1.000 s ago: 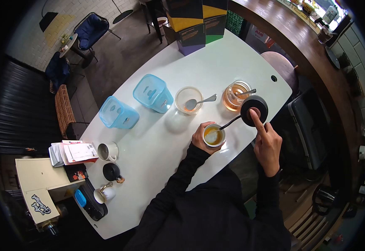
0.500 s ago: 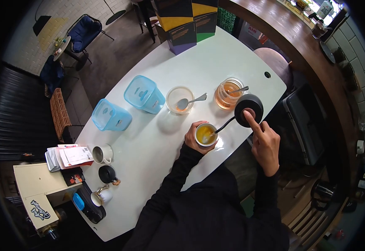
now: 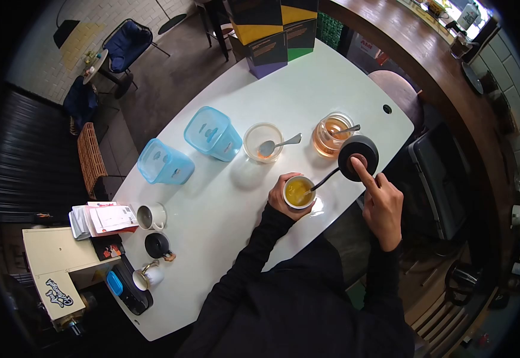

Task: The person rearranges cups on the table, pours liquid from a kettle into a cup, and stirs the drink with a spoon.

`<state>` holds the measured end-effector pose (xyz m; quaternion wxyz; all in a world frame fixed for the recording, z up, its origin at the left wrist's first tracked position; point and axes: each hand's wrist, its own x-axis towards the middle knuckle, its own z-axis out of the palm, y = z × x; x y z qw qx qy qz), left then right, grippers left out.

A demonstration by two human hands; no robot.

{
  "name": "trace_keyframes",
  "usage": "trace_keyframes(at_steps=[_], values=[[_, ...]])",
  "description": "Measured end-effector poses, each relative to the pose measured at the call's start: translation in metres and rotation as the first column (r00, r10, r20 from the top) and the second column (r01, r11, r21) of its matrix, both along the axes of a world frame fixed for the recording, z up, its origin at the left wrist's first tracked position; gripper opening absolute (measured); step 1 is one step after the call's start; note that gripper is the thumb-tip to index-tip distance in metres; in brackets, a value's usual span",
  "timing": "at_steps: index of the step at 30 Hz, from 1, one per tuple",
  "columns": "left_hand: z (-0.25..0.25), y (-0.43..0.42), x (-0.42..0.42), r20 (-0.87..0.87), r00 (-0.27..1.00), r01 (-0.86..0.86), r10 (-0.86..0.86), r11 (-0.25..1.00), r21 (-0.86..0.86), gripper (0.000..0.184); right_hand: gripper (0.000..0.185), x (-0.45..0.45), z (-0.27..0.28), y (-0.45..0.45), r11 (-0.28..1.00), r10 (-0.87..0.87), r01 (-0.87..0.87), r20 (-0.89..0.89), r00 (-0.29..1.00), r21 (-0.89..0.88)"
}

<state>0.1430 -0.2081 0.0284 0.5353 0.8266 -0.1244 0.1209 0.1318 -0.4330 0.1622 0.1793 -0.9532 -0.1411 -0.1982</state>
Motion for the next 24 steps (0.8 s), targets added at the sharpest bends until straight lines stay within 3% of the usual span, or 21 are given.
trace_keyframes(at_steps=[8, 17, 24], values=[[-0.001, 0.000, 0.001, 0.016, 1.000, 0.001, -0.001, 1.000, -0.003, 0.070, 0.084, 0.000, 0.009, -0.007, 0.999, -0.044, 0.044, 0.028, 0.999, -0.002], [0.002, -0.001, 0.000, 0.015, 1.000, -0.007, 0.007, 1.000, -0.008, 0.069, 0.084, 0.004, 0.004, 0.007, 0.999, 0.049, -0.048, -0.036, 0.998, 0.014], [0.003, 0.000, -0.001, -0.007, 1.000, -0.005, 0.005, 1.000, -0.021, 0.070, 0.084, 0.006, 0.008, 0.004, 0.999, -0.032, 0.032, 0.017, 0.999, -0.019]])
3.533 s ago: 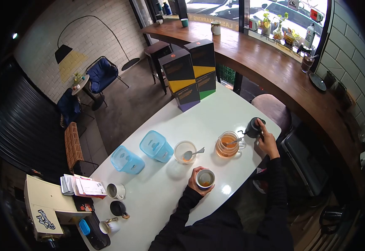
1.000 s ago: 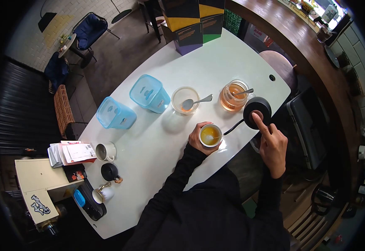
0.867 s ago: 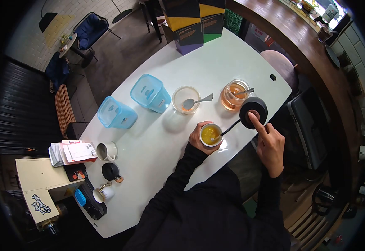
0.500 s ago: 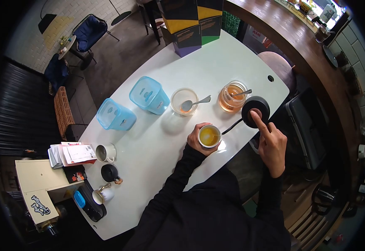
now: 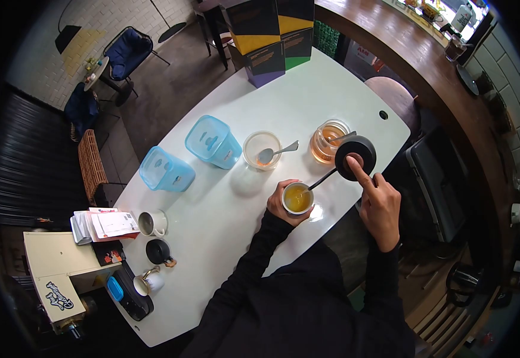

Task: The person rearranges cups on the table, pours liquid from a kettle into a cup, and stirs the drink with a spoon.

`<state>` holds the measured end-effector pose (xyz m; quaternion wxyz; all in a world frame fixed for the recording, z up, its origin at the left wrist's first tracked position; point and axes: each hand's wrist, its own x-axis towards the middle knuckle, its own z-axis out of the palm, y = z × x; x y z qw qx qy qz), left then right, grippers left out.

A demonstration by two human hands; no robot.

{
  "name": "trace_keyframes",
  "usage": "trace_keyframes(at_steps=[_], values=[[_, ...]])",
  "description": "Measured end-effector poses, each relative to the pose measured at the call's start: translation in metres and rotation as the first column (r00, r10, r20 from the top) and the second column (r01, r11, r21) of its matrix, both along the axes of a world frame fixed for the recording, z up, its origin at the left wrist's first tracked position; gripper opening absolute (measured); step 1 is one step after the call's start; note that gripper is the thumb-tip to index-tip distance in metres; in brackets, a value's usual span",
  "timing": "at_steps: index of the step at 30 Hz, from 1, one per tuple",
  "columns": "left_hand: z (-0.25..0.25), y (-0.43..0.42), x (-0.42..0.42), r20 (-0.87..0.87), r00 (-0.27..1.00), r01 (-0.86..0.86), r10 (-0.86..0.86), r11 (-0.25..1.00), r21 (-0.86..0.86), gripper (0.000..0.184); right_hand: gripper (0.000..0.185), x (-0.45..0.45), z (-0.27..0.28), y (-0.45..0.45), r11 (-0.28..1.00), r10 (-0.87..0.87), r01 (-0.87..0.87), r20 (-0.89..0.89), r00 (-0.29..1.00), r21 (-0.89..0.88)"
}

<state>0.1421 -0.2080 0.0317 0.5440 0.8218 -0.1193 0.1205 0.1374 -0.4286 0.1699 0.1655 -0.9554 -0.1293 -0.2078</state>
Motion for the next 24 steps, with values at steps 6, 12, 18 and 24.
trace_keyframes(at_steps=[6, 12, 18, 24], values=[[0.002, -0.001, 0.000, -0.017, 1.000, -0.012, 0.012, 1.000, 0.005, 0.069, 0.085, -0.004, 0.001, -0.006, 0.996, 0.060, -0.063, -0.062, 0.996, -0.060], [-0.009, -0.001, 0.002, 0.012, 1.000, -0.018, 0.018, 1.000, -0.016, 0.075, 0.087, 0.000, -0.003, 0.005, 0.998, 0.053, -0.052, -0.047, 0.998, 0.019], [-0.004, 0.000, 0.001, 0.010, 1.000, 0.006, -0.006, 1.000, 0.002, 0.070, 0.087, 0.000, 0.004, -0.008, 1.000, 0.028, -0.028, -0.007, 1.000, -0.009], [-0.003, 0.000, 0.000, -0.029, 1.000, -0.005, 0.005, 1.000, 0.010, 0.071, 0.086, -0.003, -0.004, -0.001, 0.998, 0.060, -0.061, -0.030, 0.998, -0.019]])
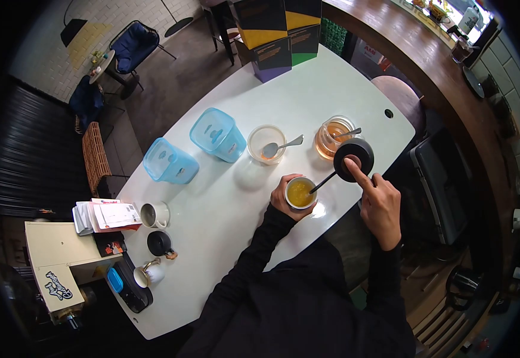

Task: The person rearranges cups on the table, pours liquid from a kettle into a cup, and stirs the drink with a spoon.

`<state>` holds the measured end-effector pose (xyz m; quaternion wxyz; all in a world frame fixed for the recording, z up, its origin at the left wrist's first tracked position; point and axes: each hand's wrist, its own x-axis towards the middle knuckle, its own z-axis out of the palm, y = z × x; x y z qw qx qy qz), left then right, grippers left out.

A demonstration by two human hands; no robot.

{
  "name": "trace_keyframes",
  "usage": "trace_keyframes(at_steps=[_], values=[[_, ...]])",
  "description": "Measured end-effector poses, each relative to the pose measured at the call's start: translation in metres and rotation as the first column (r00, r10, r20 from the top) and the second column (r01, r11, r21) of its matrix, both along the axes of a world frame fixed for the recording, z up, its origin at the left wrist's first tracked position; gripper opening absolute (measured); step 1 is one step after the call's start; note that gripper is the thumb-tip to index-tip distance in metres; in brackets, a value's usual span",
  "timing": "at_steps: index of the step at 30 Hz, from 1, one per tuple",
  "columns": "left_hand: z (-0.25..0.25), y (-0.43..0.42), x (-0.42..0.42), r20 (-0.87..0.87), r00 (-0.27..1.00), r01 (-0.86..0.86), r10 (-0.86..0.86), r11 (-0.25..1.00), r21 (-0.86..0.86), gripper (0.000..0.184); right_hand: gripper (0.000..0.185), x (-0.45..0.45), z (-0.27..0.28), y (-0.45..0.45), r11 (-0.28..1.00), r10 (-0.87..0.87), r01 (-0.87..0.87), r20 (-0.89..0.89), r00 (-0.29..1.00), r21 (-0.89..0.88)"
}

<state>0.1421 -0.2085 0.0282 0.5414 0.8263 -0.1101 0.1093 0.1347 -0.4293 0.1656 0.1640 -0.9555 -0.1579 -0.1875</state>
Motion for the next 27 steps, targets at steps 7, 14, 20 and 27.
trace_keyframes(at_steps=[7, 14, 20, 27], values=[[-0.001, -0.001, 0.000, 0.027, 0.999, -0.022, 0.022, 1.000, -0.002, 0.070, 0.085, 0.006, 0.005, 0.003, 0.999, -0.021, 0.019, 0.049, 0.999, 0.039], [-0.002, -0.001, 0.001, 0.016, 1.000, -0.013, 0.013, 1.000, -0.009, 0.070, 0.088, 0.005, 0.006, -0.003, 0.999, 0.035, -0.035, -0.003, 0.999, -0.010], [0.001, -0.001, 0.000, 0.011, 1.000, -0.021, 0.021, 1.000, 0.000, 0.070, 0.087, 0.008, 0.000, 0.007, 0.999, 0.025, -0.024, -0.015, 1.000, 0.042], [-0.006, -0.001, 0.002, 0.037, 0.999, -0.016, 0.016, 1.000, -0.017, 0.077, 0.087, 0.008, 0.008, -0.004, 1.000, -0.024, 0.024, 0.048, 0.999, -0.006]])
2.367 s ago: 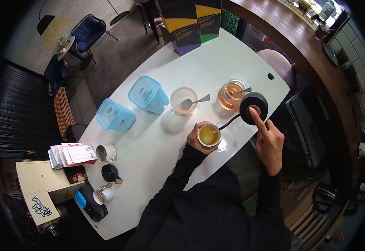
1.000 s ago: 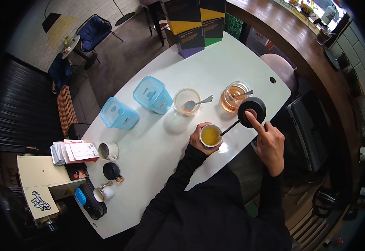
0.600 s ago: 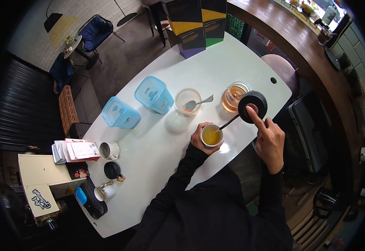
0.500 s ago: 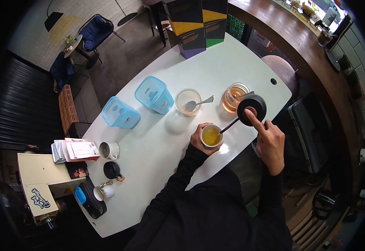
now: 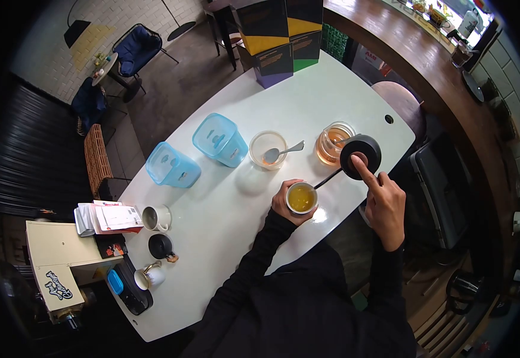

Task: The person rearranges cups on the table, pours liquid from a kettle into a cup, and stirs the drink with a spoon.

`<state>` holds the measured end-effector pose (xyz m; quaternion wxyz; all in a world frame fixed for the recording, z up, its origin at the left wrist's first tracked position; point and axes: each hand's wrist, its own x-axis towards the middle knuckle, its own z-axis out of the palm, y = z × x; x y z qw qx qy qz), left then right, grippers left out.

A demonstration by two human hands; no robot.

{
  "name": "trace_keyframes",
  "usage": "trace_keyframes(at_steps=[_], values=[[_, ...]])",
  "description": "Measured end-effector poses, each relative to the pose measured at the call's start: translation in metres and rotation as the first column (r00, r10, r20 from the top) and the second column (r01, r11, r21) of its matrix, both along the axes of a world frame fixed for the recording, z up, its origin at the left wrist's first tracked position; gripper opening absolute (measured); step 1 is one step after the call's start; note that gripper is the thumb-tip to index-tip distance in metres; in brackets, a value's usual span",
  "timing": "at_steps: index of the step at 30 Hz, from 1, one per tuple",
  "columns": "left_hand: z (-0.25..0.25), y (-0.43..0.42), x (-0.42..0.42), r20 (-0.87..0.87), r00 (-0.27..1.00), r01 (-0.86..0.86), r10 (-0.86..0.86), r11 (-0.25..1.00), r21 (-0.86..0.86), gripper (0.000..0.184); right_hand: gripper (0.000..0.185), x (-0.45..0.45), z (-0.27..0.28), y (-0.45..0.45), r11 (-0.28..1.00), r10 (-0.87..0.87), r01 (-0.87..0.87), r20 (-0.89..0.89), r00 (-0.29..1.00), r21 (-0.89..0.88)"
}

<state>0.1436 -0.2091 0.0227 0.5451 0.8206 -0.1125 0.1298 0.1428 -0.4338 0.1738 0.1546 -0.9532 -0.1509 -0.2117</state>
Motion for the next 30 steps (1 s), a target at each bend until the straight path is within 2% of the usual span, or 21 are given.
trace_keyframes(at_steps=[5, 8, 15, 21, 23, 30], values=[[-0.001, 0.000, 0.000, -0.017, 1.000, 0.007, -0.008, 1.000, -0.006, 0.077, 0.087, -0.001, 0.000, -0.001, 0.999, 0.037, -0.038, -0.079, 0.996, -0.018], [0.004, 0.001, -0.002, -0.032, 0.999, 0.010, -0.010, 1.000, 0.005, 0.074, 0.087, -0.004, -0.006, 0.005, 0.997, 0.076, -0.072, -0.105, 0.992, 0.039], [0.001, 0.000, 0.000, 0.026, 1.000, -0.004, 0.004, 1.000, 0.004, 0.075, 0.088, -0.001, -0.004, 0.004, 0.996, -0.005, 0.009, -0.046, 0.999, 0.092], [-0.001, 0.001, 0.000, -0.015, 1.000, 0.008, -0.008, 1.000, -0.011, 0.074, 0.087, -0.006, -0.008, -0.002, 0.999, 0.014, -0.011, -0.079, 0.997, 0.039], [0.000, 0.000, 0.000, -0.014, 1.000, 0.005, -0.005, 1.000, -0.007, 0.074, 0.088, -0.006, -0.012, 0.002, 0.989, 0.032, -0.019, -0.085, 0.996, 0.145], [0.006, 0.001, -0.001, -0.014, 1.000, 0.007, -0.007, 1.000, 0.023, 0.070, 0.088, -0.001, -0.008, 0.005, 0.982, -0.009, 0.012, -0.015, 1.000, 0.191]])
